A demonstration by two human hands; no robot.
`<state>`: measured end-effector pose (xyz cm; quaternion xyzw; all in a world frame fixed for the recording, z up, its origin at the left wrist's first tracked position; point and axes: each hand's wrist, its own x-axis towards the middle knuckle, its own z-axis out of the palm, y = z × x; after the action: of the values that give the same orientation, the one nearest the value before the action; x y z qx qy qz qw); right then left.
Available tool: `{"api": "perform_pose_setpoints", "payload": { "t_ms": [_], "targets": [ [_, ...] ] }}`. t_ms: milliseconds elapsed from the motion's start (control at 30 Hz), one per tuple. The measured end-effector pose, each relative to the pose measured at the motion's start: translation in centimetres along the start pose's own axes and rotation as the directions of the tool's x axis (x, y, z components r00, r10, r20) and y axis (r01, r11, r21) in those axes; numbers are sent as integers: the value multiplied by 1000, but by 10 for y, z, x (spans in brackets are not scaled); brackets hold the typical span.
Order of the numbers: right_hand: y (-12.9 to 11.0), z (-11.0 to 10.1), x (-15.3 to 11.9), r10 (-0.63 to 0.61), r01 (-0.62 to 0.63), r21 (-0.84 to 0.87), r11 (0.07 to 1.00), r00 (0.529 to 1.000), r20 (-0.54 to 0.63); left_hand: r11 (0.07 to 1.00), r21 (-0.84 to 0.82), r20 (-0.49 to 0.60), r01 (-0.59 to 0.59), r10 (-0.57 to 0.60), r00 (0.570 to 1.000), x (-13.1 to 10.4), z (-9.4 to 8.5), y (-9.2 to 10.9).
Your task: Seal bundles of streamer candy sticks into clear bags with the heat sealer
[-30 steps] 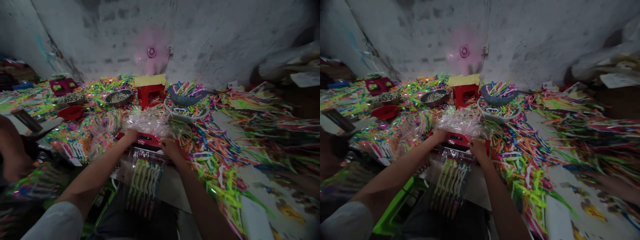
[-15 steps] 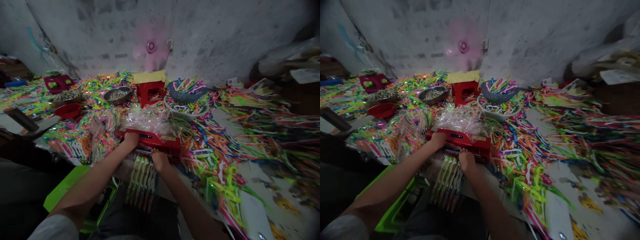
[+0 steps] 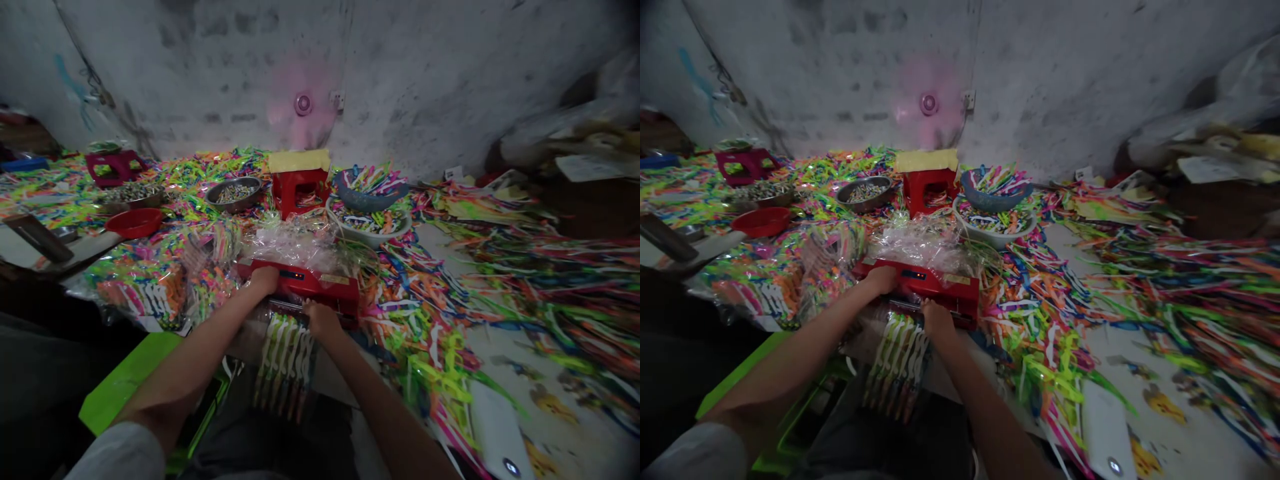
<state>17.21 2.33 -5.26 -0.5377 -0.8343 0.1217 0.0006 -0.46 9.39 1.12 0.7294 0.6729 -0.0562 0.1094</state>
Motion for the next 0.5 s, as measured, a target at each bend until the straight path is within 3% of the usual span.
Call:
{"api": "perform_pose_setpoints", "payload": {
  "t_ms": [167, 500],
  "targets": [
    [-1, -2, -1, -3, 2, -35, 999, 1000, -2, 997, 76, 55, -13, 9, 998, -4, -8, 2],
    [7, -10, 11, -19, 17, -78, 997, 1000, -23, 997, 74, 51, 0, -3, 999, 7, -9, 0]
  ]
}}
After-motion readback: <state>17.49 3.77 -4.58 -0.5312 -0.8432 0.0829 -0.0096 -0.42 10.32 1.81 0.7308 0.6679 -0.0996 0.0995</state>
